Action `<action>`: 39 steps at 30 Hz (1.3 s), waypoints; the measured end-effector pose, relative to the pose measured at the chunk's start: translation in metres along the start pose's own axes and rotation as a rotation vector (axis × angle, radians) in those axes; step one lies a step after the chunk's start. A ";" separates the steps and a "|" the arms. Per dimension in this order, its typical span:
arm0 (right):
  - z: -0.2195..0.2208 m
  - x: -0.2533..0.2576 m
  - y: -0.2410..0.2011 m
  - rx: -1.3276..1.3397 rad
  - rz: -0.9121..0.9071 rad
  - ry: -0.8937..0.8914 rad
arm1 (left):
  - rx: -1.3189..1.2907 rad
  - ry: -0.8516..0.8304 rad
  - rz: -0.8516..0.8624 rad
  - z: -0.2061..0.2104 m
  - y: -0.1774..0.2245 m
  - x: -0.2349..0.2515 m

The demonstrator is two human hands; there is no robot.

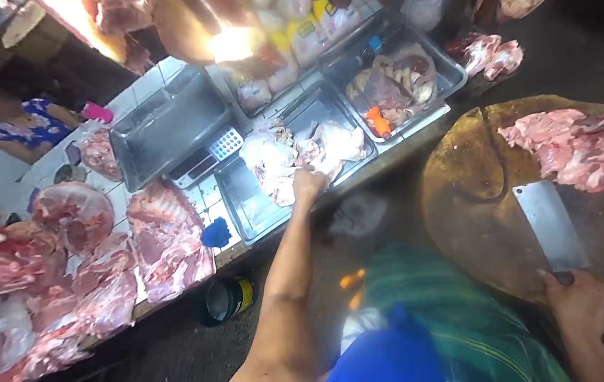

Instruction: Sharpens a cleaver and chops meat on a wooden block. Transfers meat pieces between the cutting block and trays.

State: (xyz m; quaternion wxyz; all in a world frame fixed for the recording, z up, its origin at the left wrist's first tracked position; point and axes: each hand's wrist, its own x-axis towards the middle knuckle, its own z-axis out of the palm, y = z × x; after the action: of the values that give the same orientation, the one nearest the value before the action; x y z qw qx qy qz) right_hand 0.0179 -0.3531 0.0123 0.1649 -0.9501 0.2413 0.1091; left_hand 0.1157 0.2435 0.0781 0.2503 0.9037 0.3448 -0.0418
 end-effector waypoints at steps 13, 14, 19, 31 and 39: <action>-0.005 0.016 0.008 0.080 -0.039 -0.068 | 0.044 -0.042 0.163 -0.020 0.009 -0.028; -0.009 0.014 0.005 0.092 -0.046 -0.070 | 0.014 -0.053 0.252 -0.022 0.025 -0.047; -0.025 0.012 0.009 0.134 -0.055 -0.125 | -0.051 -0.206 1.064 0.048 0.122 -0.121; -0.044 -0.029 0.104 0.660 0.194 -0.442 | 0.055 -0.237 0.652 0.207 0.191 -0.229; -0.041 -0.021 0.109 0.656 0.222 -0.428 | 0.149 -0.184 0.967 0.253 0.173 -0.258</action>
State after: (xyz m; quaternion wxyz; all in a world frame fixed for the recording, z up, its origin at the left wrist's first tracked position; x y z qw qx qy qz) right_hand -0.0488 -0.4500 0.0274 0.4932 -0.7710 0.3244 0.2389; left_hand 0.0564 -0.1438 -0.0053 0.2051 0.9682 -0.1410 -0.0252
